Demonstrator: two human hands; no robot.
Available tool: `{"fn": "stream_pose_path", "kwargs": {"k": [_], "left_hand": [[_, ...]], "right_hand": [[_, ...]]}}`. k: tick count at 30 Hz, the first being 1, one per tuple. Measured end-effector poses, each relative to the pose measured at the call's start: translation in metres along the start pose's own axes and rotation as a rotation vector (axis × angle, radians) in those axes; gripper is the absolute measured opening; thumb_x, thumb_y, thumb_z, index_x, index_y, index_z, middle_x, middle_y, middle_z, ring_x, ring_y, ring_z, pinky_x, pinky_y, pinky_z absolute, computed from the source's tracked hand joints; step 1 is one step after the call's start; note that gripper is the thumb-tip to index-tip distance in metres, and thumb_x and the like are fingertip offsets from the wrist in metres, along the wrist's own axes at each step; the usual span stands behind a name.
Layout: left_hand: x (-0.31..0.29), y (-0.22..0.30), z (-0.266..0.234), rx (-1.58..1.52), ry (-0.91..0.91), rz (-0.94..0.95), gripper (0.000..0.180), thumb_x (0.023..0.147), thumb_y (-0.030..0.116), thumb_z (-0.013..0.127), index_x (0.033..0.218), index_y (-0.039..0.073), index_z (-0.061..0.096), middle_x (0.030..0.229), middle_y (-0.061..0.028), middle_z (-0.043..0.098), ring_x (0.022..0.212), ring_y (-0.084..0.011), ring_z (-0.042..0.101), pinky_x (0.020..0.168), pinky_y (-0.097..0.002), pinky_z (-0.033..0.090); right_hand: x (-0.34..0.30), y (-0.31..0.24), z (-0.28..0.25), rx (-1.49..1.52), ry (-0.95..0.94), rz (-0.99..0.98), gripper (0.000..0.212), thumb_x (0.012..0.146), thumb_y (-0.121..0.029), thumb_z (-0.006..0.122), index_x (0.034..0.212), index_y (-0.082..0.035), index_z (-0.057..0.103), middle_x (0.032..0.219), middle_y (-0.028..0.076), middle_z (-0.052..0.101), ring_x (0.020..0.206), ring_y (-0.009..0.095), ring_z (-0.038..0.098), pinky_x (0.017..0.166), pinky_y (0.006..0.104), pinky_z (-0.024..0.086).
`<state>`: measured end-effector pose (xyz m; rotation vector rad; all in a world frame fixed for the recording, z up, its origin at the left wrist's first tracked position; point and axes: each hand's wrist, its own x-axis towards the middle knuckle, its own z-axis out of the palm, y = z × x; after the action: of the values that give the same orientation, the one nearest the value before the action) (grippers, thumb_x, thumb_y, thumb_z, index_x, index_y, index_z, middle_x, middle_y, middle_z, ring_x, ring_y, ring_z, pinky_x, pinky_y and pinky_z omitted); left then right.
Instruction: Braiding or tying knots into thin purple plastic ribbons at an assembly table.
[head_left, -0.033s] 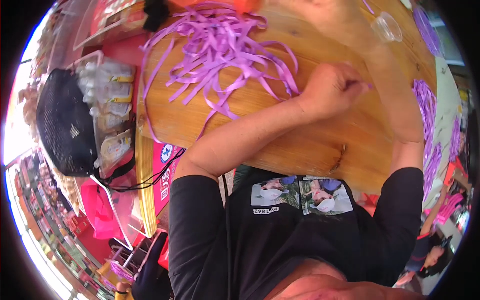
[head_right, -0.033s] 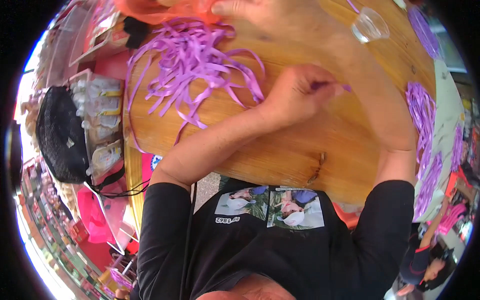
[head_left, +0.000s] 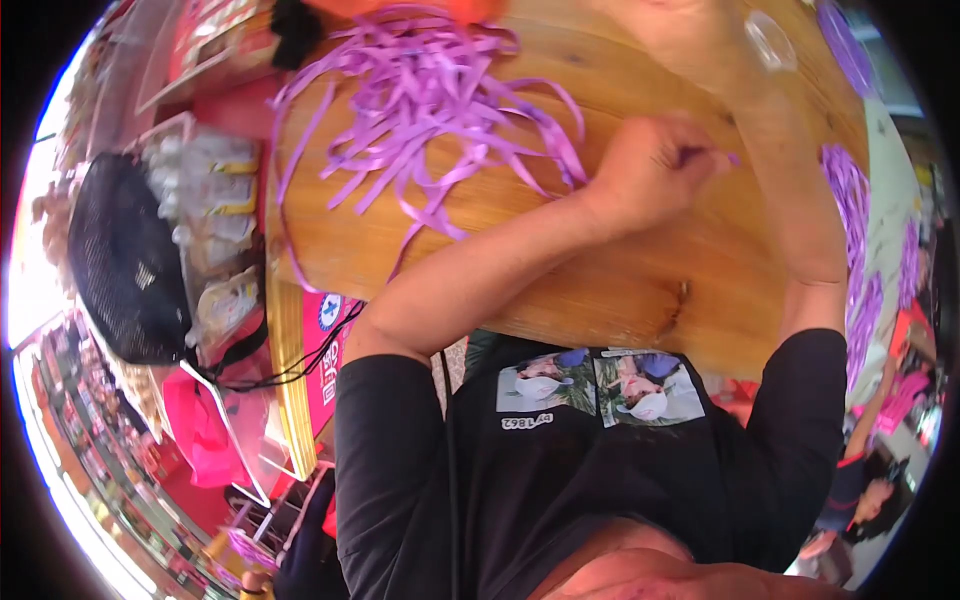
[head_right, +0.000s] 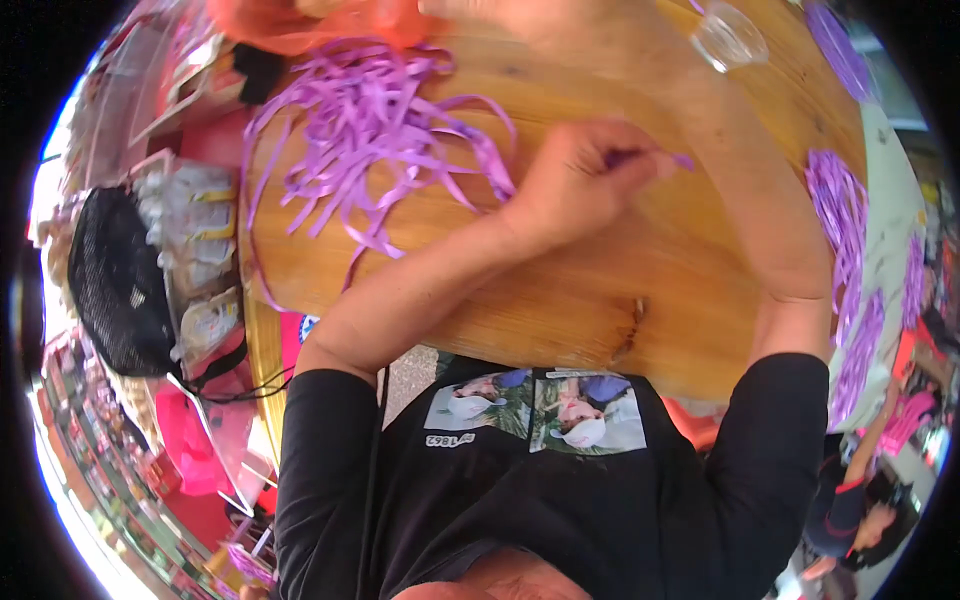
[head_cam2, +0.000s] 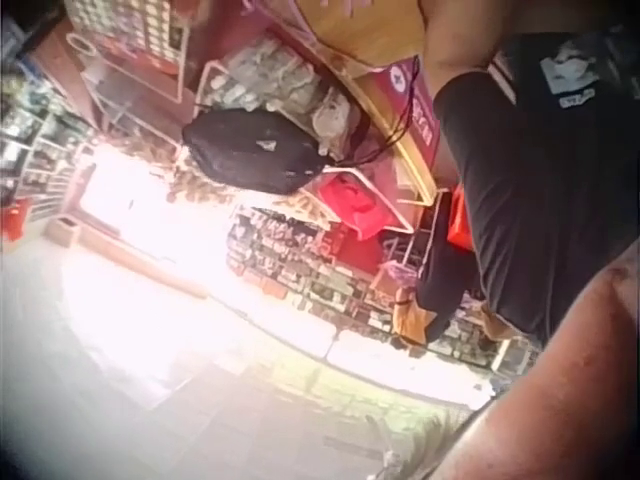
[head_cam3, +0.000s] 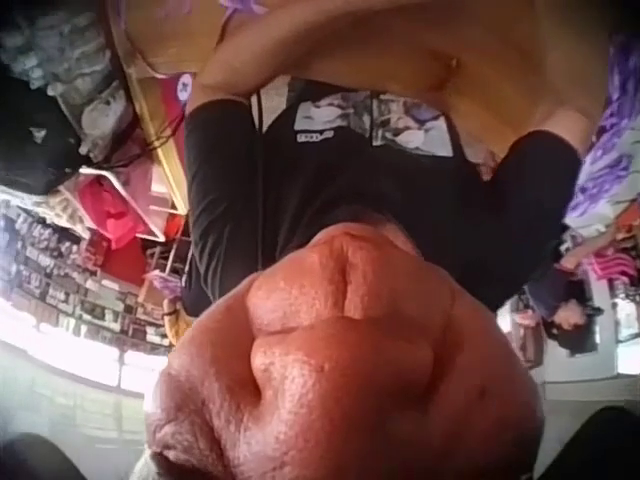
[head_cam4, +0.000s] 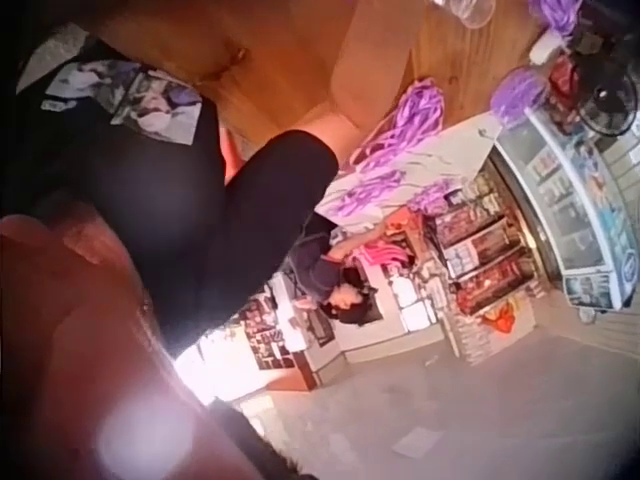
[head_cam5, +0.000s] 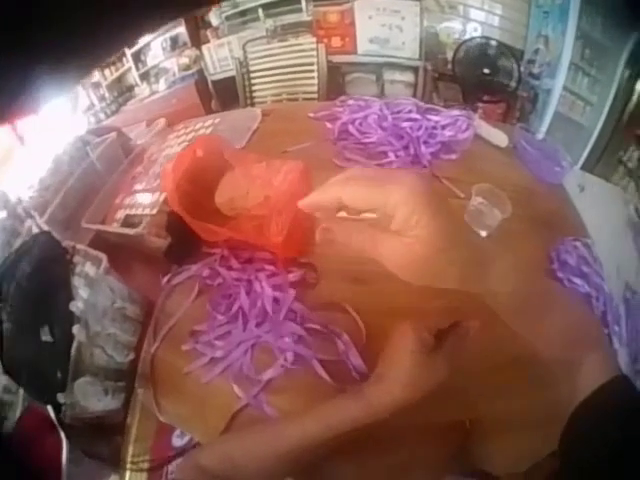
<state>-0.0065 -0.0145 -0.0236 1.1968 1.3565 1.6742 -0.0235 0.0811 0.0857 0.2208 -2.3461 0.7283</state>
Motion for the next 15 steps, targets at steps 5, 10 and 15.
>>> {"fn": "stream_pose_path", "kwargs": {"k": [5,10,15], "left_hand": [[0.018,0.021,0.006,-0.107,0.040,-0.226,0.011,0.080,0.010,0.067,0.077,0.000,0.066,0.062,-0.0014,0.055,0.061,-0.0061,0.047,0.053,-0.0225,0.038],[0.017,0.019,0.013,0.007,-0.015,-0.121,0.012,0.082,0.011,0.066,0.081,-0.001,0.065,0.066,0.0028,0.052,0.061,-0.0045,0.044,0.053,-0.0205,0.035],[0.014,0.018,0.009,0.029,-0.031,-0.160,0.013,0.085,0.013,0.065,0.084,0.000,0.066,0.069,0.0070,0.048,0.062,-0.0020,0.039,0.054,-0.0181,0.032]], "right_hand": [[-0.057,-0.007,-0.084,-0.007,0.100,0.325,0.014,0.081,0.002,0.060,0.094,0.000,0.066,0.096,0.009,0.065,0.090,0.018,0.061,0.077,0.0252,0.047],[-0.091,0.047,-0.141,-0.410,0.290,0.351,0.008,0.080,-0.005,0.064,0.087,-0.003,0.067,0.104,0.011,0.061,0.098,0.022,0.057,0.084,0.0293,0.044],[-0.094,0.059,-0.164,-0.607,0.051,0.579,0.014,0.078,-0.019,0.066,0.081,-0.005,0.068,0.116,0.015,0.056,0.110,0.029,0.050,0.094,0.0374,0.038]]}}
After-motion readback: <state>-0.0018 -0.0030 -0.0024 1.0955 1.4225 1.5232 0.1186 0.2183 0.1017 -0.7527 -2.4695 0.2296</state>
